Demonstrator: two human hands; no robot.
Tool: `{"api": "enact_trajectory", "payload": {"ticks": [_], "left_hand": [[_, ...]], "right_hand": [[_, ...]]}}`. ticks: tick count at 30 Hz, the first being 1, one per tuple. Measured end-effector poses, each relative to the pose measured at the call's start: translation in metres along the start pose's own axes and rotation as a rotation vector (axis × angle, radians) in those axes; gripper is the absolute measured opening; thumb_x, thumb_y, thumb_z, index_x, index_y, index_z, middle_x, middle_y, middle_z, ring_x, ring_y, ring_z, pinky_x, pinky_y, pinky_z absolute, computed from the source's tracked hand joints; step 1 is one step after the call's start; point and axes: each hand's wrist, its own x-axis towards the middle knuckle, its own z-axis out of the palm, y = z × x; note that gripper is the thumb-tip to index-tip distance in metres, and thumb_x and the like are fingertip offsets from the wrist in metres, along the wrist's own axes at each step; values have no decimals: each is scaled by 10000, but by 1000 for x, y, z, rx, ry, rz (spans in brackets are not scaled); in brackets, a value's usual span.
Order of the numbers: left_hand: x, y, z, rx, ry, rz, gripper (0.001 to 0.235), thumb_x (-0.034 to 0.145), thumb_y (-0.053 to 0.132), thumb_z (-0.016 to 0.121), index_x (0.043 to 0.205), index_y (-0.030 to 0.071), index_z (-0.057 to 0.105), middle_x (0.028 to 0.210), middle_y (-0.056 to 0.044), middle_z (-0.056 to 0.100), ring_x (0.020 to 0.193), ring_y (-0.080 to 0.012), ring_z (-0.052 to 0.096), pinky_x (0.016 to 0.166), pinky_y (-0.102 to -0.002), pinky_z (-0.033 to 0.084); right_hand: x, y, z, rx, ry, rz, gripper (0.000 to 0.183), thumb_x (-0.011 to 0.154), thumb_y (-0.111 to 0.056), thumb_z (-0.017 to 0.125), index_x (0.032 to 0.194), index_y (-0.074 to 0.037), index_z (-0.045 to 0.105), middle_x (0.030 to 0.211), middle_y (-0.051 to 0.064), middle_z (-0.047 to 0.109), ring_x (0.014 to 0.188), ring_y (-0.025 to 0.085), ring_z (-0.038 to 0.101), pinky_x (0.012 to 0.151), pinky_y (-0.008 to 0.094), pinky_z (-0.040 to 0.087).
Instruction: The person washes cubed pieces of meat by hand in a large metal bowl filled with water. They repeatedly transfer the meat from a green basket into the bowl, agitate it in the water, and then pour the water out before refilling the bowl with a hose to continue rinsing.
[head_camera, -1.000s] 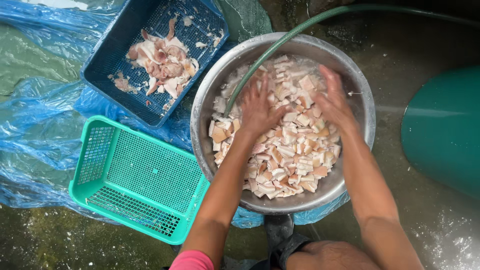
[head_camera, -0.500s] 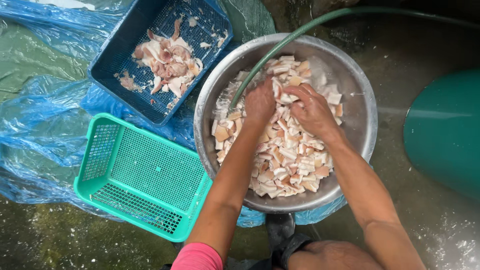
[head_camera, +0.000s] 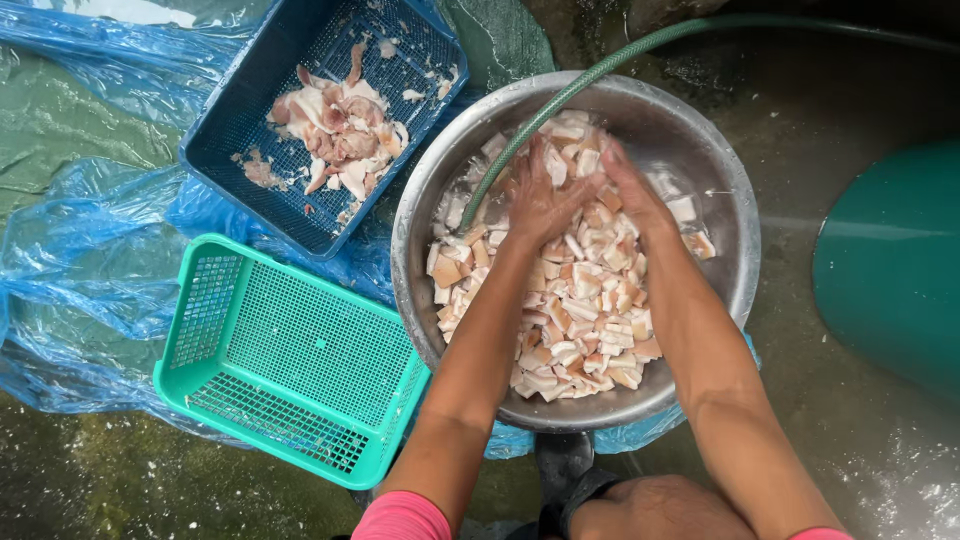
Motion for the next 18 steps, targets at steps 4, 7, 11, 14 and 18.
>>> {"api": "enact_trajectory", "payload": {"ticks": [4, 7, 11, 14, 18], "left_hand": [[5, 8, -15, -227, -14, -103, 896, 878, 701, 610, 1548, 139, 411, 1577, -254, 394, 1432, -474, 377, 1166, -636, 270], [-24, 14, -32, -377, -17, 114, 540, 913, 463, 681, 1337, 134, 621, 1453, -185, 637, 1351, -389, 617, 1168, -553, 457], [-70, 17, -58, -437, -104, 461, 591, 885, 99, 579, 1470, 179, 567, 1557, -150, 589, 1476, -379, 548, 1277, -526, 400], [-84, 15, -63, -172, -12, 526, 730, 888, 237, 706, 1579, 237, 470, 1720, -205, 374, 1590, -453, 258, 1272, -575, 245], [-56, 1, -46, 115, 4, 179, 1197, 691, 759, 732, 1629, 256, 183, 1645, -223, 261, 1526, -459, 143, 1221, -606, 66]], "right_hand": [[6, 30, 2, -152, -113, 156, 706, 903, -355, 657, 1540, -119, 464, 1580, 153, 485, 1456, 314, 448, 1240, 432, 278], [-48, -19, 20, -440, -29, 60, 583, 904, -213, 642, 1462, -113, 505, 1569, 186, 475, 1451, 342, 457, 1236, 445, 317], [-110, -82, 42, -807, 75, -128, 464, 906, -23, 621, 1359, -104, 561, 1554, 229, 462, 1444, 381, 470, 1231, 463, 369], [-125, -91, 28, -625, 95, -247, 541, 813, 25, 536, 1339, -104, 534, 1640, 214, 394, 1581, 392, 303, 1217, 468, 364], [-110, -90, -3, -697, 274, -220, 743, 850, -119, 535, 1584, -141, 421, 1710, 201, 301, 1573, 384, 308, 1279, 517, 290]]}}
